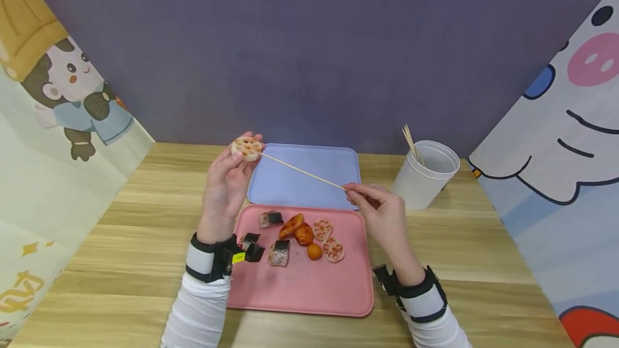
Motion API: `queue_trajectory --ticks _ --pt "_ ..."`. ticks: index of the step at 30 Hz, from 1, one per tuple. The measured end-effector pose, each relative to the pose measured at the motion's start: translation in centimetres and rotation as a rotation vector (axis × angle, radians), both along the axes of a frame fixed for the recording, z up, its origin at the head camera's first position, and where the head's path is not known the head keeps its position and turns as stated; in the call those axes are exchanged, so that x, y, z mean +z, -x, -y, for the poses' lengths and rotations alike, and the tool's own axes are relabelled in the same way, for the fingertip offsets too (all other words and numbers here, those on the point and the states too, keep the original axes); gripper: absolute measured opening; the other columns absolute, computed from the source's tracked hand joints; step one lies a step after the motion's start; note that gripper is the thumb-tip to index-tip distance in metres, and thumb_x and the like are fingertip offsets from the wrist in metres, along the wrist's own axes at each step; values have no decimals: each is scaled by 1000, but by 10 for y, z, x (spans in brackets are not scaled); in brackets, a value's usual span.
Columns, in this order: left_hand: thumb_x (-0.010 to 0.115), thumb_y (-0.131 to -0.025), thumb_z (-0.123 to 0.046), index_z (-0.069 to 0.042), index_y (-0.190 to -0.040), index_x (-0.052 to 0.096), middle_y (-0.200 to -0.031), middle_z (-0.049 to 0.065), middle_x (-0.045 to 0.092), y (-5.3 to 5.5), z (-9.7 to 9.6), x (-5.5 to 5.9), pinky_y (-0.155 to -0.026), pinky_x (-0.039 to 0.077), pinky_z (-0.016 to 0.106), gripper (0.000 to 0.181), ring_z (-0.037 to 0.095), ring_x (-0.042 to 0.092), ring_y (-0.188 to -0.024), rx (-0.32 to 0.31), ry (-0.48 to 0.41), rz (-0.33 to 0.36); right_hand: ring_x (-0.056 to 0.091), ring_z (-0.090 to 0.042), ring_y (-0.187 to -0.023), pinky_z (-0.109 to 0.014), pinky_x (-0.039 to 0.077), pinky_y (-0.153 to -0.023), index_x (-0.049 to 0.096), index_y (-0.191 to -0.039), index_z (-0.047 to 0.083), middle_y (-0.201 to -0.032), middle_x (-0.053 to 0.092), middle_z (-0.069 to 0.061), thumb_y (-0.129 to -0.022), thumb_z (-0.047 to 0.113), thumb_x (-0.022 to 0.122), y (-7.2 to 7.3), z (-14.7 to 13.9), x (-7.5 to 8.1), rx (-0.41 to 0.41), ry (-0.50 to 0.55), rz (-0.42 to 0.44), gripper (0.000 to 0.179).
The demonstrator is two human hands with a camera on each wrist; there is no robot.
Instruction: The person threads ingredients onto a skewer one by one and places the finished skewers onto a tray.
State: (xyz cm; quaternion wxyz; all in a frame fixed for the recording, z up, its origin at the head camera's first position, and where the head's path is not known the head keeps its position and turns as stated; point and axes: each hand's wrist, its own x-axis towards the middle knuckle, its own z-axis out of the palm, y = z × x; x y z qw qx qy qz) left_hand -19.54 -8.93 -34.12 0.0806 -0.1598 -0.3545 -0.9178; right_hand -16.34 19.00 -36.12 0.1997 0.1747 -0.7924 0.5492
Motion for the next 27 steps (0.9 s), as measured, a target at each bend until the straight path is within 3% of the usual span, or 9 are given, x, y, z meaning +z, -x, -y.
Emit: queue_trajectory --ticks 9,16,22,27 --pt "50 -87 0 11 -131 46 -123 18 58 -2 -3 0 -98 46 28 45 24 59 -113 -35 12 -30 65 -2 -74 -15 54 -67 73 -99 -1 -89 69 -19 -86 -3 64 -2 -1 4 -19 -9 29 16" --pt "55 -87 -1 10 -130 48 -124 18 58 -2 -3 -1 -100 45 29 44 28 56 -117 -39 26 -27 66 -3 -76 -16 54 -69 72 -101 0 -92 69 -18 -88 1 63 -3 -2 3 -21 -3 68 16" --pt "66 -86 -6 11 -129 47 -124 19 58 -1 -5 -3 -100 45 30 50 28 57 -117 -88 48 -41 66 -4 -76 -17 54 -69 72 -101 1 -92 70 -17 -88 2 63 -3 -1 3 -15 7 70 15" --pt "65 -87 -6 11 -130 46 -124 19 58 -2 -7 -3 -101 45 30 49 26 58 -116 -91 51 -45 65 -5 -75 -17 54 -68 72 -101 2 -91 70 -16 -88 2 64 -4 -1 2 -8 2 55 16"
